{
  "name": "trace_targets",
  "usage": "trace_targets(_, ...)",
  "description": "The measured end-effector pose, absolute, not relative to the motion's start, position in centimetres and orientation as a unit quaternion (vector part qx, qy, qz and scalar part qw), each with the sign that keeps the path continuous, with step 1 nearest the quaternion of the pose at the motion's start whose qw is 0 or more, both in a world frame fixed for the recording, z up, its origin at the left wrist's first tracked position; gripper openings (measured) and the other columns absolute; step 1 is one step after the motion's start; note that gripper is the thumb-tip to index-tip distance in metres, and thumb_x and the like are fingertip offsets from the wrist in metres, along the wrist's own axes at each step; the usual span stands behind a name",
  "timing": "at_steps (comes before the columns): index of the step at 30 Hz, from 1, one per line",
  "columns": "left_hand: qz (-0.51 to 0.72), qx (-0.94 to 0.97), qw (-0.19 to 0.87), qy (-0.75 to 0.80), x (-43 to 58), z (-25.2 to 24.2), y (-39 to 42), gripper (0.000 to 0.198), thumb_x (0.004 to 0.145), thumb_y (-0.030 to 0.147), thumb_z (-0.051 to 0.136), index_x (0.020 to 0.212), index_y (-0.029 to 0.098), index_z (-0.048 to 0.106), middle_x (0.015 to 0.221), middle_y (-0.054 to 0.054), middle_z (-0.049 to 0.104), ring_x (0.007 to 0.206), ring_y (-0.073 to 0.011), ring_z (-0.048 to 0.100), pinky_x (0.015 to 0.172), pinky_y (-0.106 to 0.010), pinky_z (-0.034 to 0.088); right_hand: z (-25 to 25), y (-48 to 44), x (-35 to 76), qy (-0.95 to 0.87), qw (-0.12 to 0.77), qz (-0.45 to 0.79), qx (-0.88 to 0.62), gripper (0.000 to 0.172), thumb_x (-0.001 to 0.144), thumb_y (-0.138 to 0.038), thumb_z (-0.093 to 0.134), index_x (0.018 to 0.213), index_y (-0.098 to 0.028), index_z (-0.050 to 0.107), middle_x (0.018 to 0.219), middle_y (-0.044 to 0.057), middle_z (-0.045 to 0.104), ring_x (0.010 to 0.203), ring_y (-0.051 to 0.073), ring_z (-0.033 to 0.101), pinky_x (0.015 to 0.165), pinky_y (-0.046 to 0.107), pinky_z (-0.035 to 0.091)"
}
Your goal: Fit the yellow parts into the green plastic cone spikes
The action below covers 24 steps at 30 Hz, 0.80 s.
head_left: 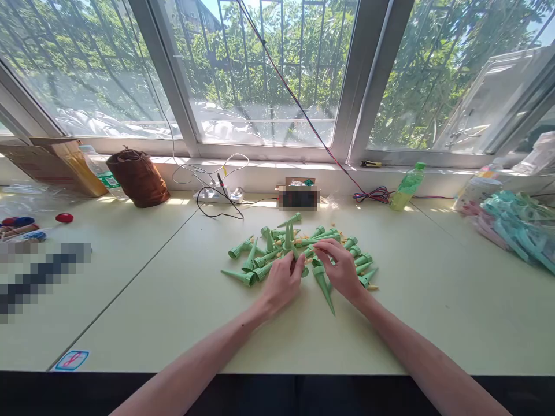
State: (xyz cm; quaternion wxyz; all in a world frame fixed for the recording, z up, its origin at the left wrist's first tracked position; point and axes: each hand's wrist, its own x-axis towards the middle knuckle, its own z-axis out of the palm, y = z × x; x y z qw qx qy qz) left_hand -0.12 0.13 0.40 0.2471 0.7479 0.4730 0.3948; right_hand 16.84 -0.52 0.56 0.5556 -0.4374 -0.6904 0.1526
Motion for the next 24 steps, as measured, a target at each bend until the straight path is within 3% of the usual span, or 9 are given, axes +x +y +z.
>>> trace_targets(14,0.47,0.671,0.309,0.484,-0.01,0.89,0.41,0.052,0.093,0.057,0.043,0.059,0.02,0.029,0.052,0.005,0.031,0.047,-0.0086,0.028,0.045,-0.025,0.023,1.06,-1.05,16.52,-0.71,0.538,0.143,-0.432,0.015,0.096,-0.025,0.051,0.097,-0.022,0.066,0.094,0.006,0.066,0.087,0.02,0.063,0.077,0.033,0.053)
trace_targets(24,0.475,0.644,0.351,0.487,-0.07,1.14,0.1,0.048,0.093,0.056,0.045,0.062,0.019,0.042,0.053,0.005,0.031,0.047,-0.0088,0.03,0.045,-0.025,0.024,1.18,-1.1,16.53,-0.716,0.53,0.146,-0.429,0.015,0.096,-0.024,0.051,0.097,-0.022,0.066,0.093,0.006,0.066,0.086,0.019,0.063,0.075,0.033,0.052)
